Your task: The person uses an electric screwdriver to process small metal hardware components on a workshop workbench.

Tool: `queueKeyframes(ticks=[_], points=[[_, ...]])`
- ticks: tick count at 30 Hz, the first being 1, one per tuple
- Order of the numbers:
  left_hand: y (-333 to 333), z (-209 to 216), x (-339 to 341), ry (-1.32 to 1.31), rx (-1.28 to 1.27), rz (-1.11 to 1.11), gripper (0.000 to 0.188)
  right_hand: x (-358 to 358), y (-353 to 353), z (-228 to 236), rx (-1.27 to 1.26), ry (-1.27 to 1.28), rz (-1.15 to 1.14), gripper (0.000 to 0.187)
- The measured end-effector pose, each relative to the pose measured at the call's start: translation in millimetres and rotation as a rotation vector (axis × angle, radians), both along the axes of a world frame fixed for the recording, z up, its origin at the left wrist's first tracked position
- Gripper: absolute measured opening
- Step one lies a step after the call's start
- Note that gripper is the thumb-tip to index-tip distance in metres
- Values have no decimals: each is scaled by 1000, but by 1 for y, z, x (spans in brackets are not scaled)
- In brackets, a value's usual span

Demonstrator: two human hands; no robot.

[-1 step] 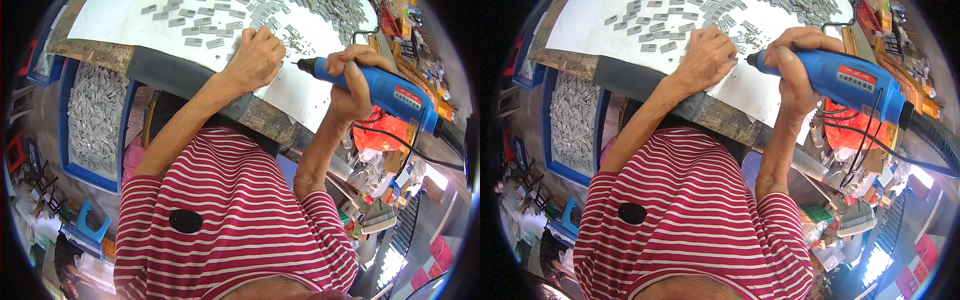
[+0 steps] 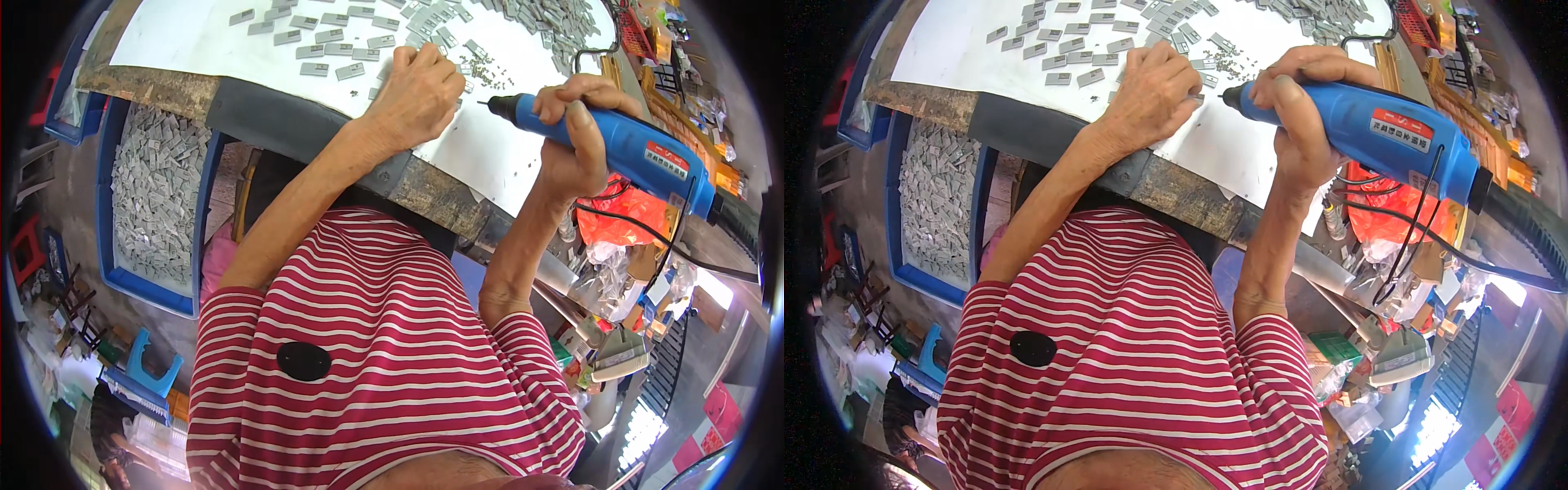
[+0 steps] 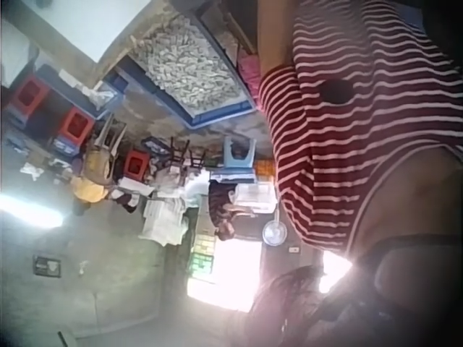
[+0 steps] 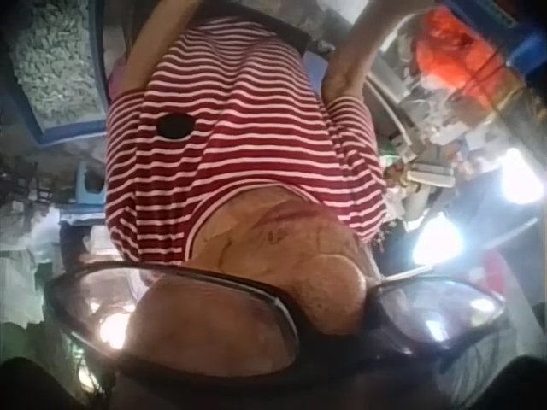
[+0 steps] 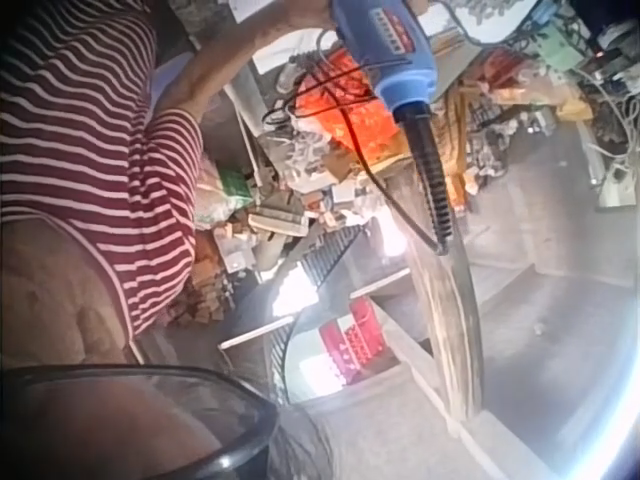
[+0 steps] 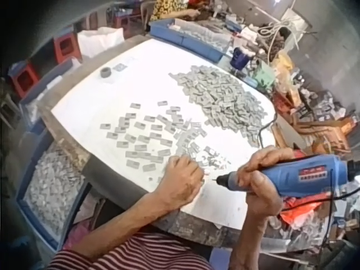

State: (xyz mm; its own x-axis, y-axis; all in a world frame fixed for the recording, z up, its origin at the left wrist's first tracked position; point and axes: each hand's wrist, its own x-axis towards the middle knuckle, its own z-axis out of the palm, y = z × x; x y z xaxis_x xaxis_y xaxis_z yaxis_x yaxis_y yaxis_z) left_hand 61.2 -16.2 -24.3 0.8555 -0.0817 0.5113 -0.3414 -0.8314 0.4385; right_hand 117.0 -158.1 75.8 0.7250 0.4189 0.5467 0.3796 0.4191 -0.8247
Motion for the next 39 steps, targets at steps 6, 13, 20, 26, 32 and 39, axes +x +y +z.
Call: queueKeyframes(ticks=[6,13,20,26,32,39], points=[[0,-4,0,-8,-96,-33,15,-7,-10,1,102,77,-126,24],[-1,-1,-1,42,-138,-25,15,-14,-21,-1,128,80,-167,26],[-2,2,-3,22,-111,-6,13,-14,-28,-1,160,72,-162,25],[3,5,-6,9,-195,-12,11,-18,-24,-1,178,110,-169,25],[3,30,-18,-86,-346,-69,9,-21,-27,2,141,92,-160,23],[33,51,-65,-153,-459,43,9,-19,-27,2,128,182,-134,20]])
